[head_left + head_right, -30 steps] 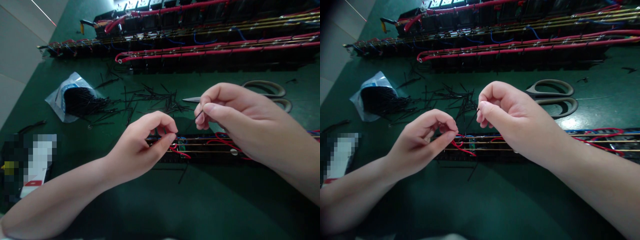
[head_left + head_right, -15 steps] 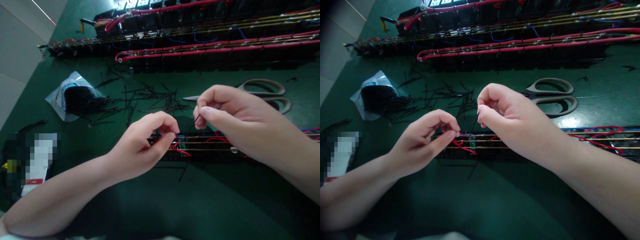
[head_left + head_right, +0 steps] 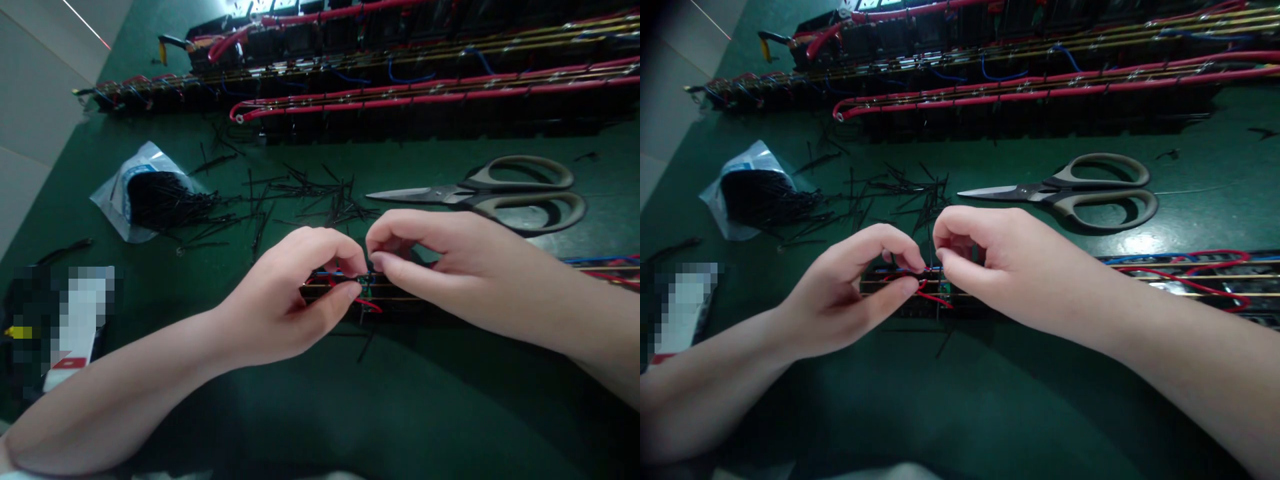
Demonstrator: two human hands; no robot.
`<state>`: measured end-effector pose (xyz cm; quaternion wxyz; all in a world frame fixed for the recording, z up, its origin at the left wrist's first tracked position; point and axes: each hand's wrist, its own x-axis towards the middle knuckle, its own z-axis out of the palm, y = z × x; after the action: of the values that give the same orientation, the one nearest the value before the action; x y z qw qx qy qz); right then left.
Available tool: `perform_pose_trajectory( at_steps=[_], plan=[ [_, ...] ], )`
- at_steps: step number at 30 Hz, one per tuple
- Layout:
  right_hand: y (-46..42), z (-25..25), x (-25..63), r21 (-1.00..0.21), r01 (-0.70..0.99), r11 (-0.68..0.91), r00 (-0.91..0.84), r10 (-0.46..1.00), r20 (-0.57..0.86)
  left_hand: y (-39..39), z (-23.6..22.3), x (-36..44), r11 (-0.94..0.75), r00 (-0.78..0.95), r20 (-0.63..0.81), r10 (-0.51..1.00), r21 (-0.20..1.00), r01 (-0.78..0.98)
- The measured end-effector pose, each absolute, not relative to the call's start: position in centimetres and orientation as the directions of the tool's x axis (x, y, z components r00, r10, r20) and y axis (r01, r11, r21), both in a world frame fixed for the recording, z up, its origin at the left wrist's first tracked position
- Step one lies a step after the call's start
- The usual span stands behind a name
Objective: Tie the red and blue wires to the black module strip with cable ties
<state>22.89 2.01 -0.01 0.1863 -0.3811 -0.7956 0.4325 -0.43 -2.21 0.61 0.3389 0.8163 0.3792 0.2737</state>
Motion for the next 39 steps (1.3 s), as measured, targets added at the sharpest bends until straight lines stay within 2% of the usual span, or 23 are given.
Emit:
perform_pose_trajectory(
  at_steps=[8, 15, 19, 24, 32, 39],
  plan=[
    [1.9, -0.5, 23.0, -0.844, 0.421, 0.333, -0.662, 0.749, -0.034, -3.2, -0.3, -0.4, -0.738, 0.685, 0.314, 0.658, 0.45, 0.503],
    [1.8, 0.0, 22.8, -0.836, 0.446, 0.32, -0.661, 0.748, -0.066, -3.3, -0.5, -0.3, -0.827, 0.784, 0.266, 0.56, 0.235, 0.511],
    [1.7, -0.1, 22.9, -0.839, 0.444, 0.315, -0.663, 0.745, -0.071, -3.4, -0.7, -0.1, -0.846, 0.797, 0.29, 0.53, 0.119, 0.52],
    [1.8, -0.4, 23.0, -0.85, 0.401, 0.342, -0.672, 0.74, -0.019, -3.4, -1.0, 0.2, -0.846, 0.791, 0.319, 0.522, 0.072, 0.529],
    [1.8, -0.2, 23.0, -0.844, 0.411, 0.345, -0.67, 0.742, -0.023, -3.5, -0.6, 0.1, -0.855, 0.819, 0.251, 0.516, 0.083, 0.513],
    [1.9, 0.1, 22.8, -0.837, 0.421, 0.35, -0.674, 0.738, -0.031, -3.6, -0.8, 0.1, -0.86, 0.821, 0.268, 0.504, 0.065, 0.507]
  ],
)
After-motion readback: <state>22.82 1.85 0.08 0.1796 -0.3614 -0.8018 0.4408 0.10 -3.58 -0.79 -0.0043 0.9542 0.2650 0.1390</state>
